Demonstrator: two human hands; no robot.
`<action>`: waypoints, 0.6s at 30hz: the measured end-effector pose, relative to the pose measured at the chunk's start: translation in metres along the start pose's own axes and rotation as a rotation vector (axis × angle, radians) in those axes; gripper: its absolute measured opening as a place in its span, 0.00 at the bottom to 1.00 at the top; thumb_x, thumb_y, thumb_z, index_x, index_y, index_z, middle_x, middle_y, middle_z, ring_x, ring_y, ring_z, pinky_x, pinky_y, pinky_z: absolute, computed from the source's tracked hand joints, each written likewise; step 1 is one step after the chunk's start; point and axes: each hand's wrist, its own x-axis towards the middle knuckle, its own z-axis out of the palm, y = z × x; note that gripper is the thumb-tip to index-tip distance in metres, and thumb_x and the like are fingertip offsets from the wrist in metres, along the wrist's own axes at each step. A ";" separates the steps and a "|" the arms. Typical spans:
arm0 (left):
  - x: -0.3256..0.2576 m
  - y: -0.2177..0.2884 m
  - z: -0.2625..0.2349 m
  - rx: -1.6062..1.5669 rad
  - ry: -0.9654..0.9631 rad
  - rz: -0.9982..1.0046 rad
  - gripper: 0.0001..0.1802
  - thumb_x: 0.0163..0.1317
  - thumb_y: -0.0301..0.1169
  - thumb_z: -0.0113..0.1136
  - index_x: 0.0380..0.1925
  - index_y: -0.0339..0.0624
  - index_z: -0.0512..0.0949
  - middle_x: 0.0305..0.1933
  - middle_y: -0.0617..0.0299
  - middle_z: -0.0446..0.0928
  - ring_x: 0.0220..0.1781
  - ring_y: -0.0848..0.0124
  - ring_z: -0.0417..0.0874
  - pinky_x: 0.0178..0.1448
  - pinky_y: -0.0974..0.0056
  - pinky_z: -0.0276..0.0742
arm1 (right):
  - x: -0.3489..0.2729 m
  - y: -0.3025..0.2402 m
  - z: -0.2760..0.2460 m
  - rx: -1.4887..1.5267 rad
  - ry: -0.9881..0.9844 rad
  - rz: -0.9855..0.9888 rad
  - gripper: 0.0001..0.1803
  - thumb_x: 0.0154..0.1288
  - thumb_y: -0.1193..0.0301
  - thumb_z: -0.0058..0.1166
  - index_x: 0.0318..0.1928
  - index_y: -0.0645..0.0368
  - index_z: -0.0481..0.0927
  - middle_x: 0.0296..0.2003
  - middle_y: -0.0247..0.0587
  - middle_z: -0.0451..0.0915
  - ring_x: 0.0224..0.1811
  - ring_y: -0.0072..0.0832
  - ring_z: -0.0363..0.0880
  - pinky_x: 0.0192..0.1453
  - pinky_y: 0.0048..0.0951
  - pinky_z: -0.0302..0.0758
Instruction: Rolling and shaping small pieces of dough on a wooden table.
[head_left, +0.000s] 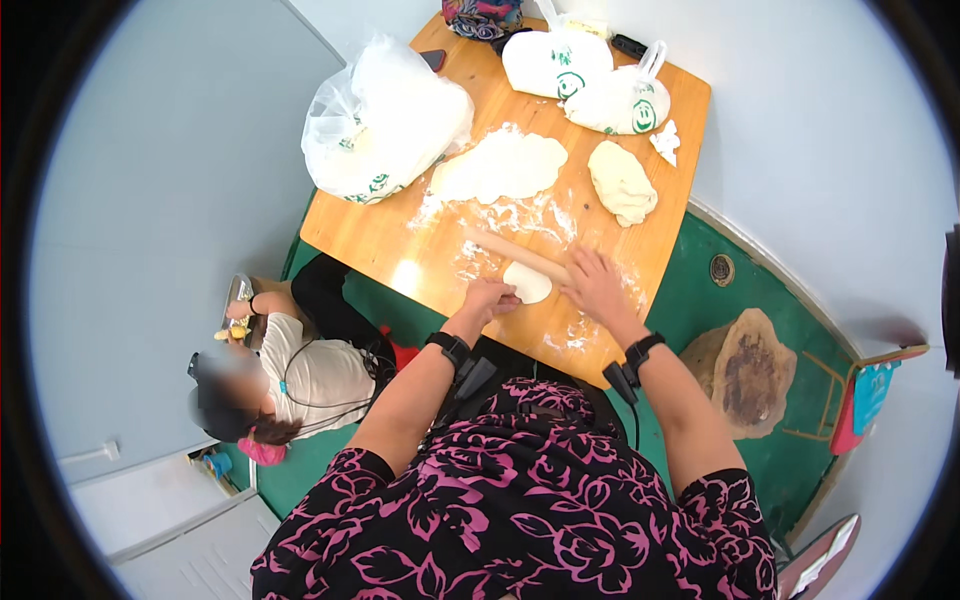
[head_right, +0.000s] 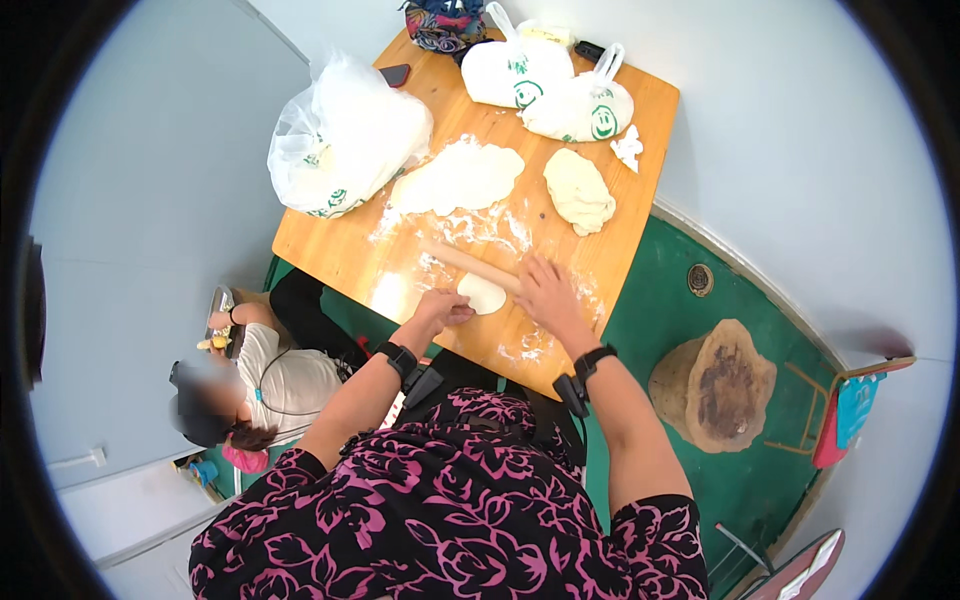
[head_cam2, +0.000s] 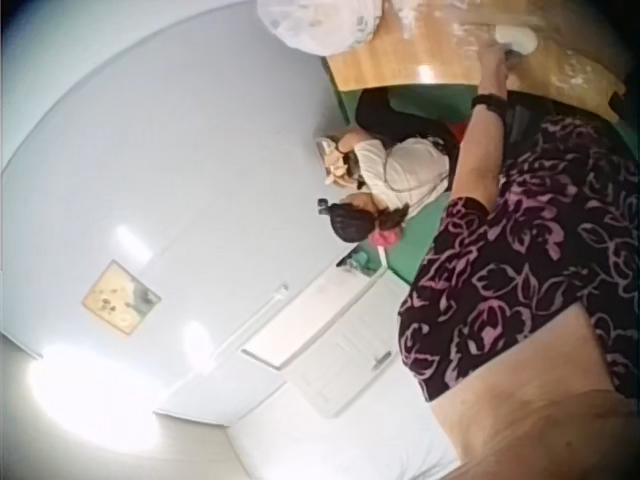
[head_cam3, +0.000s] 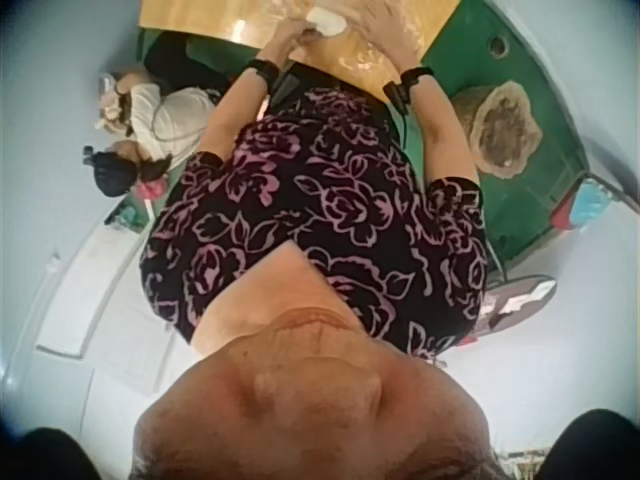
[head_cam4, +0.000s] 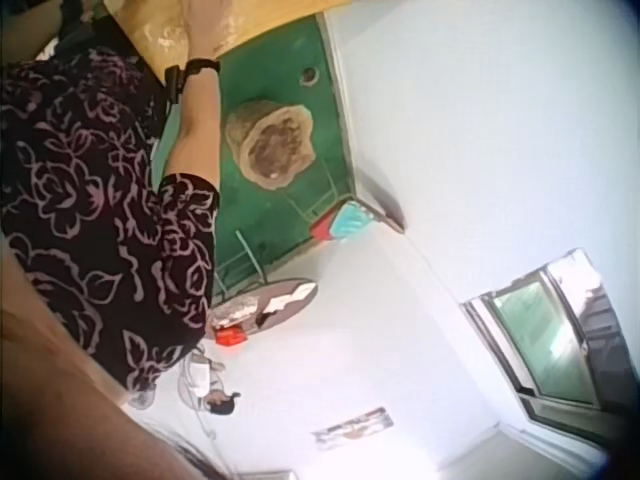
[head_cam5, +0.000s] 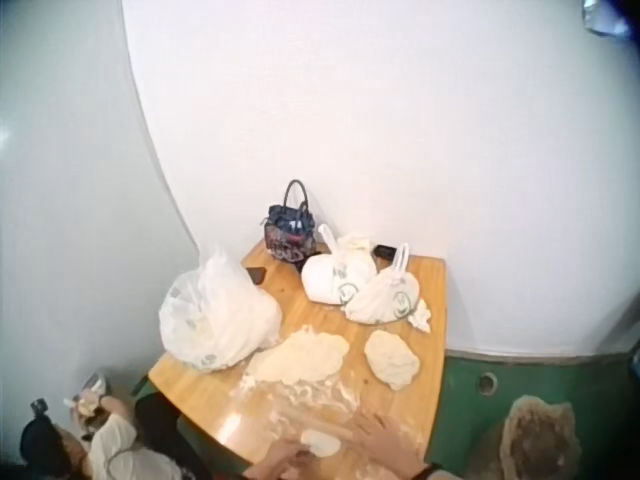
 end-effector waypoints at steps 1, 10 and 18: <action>0.003 0.001 -0.002 0.001 -0.039 -0.044 0.06 0.50 0.21 0.57 0.29 0.32 0.73 0.27 0.51 0.76 0.26 0.63 0.80 0.30 0.62 0.79 | -0.004 -0.004 0.002 -0.010 0.007 0.001 0.27 0.51 0.59 0.56 0.48 0.63 0.70 0.52 0.47 0.66 0.60 0.42 0.59 0.62 0.44 0.54; 0.030 0.016 -0.037 -0.388 -0.201 -0.025 0.09 0.55 0.24 0.54 0.36 0.34 0.70 0.39 0.53 0.76 0.39 0.62 0.80 0.41 0.59 0.78 | -0.057 -0.007 -0.005 0.018 0.178 0.486 0.22 0.47 0.71 0.58 0.43 0.63 0.68 0.50 0.48 0.67 0.56 0.44 0.62 0.59 0.41 0.59; 0.037 0.045 -0.023 -0.154 -0.234 0.047 0.14 0.57 0.28 0.55 0.41 0.31 0.69 0.41 0.53 0.76 0.40 0.62 0.79 0.45 0.59 0.77 | -0.070 -0.023 0.006 -0.138 0.172 0.693 0.20 0.50 0.69 0.57 0.42 0.62 0.67 0.51 0.49 0.65 0.57 0.44 0.61 0.59 0.40 0.58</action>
